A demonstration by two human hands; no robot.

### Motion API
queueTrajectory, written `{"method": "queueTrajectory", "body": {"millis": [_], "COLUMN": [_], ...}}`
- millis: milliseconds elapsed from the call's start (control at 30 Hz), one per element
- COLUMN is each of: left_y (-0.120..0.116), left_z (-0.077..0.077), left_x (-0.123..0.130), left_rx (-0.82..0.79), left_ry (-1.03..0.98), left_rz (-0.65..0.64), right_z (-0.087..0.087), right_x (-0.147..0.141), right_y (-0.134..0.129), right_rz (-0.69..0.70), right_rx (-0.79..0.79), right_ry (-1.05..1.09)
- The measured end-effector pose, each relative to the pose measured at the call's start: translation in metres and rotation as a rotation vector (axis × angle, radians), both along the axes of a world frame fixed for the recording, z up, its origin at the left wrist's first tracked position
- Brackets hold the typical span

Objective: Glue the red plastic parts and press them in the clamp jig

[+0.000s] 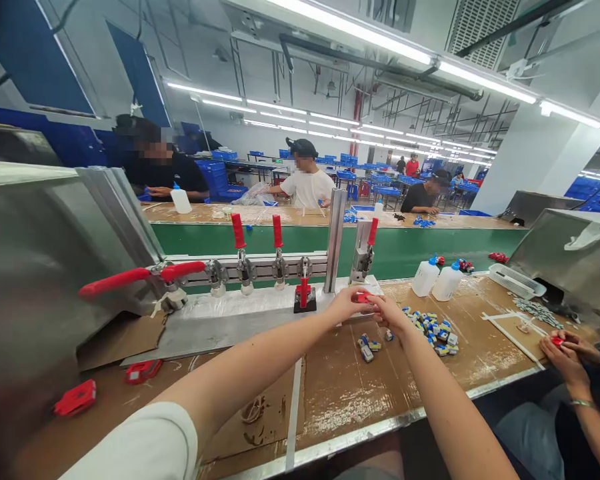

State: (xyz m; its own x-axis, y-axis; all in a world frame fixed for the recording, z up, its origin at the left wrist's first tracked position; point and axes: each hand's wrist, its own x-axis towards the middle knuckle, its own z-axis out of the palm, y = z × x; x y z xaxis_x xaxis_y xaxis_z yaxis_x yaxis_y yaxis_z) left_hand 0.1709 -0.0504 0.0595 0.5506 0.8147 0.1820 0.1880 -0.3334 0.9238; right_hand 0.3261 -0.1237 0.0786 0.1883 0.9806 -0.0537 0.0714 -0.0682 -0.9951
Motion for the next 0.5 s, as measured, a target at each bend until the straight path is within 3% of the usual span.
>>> {"method": "queueTrajectory", "body": {"millis": [133,233,333,400,500], "left_y": [0.036,0.052,0.059,0.061,0.063], "left_z": [-0.004,-0.005,-0.007,-0.009,-0.012], "left_x": [0.004,0.010,0.020,0.025,0.027], "left_rx": [0.025,0.056,0.082,0.092,0.097], "left_ry": [0.099,0.178,0.231,0.258,0.277], "left_rz": [0.170,0.264,0.292,0.305,0.318], "right_z": [0.022,0.062,0.109,0.130,0.132], "right_x": [0.013,0.017,0.010,0.003,-0.006], "right_y": [0.031,0.067,0.099,0.109,0.099], "right_rz": [-0.204,-0.368,-0.324,-0.232,-0.227], "right_rx": [0.080,0.273,0.454,0.477,0.517], "right_ry": [-0.178,-0.258,-0.314,-0.318,-0.417]}}
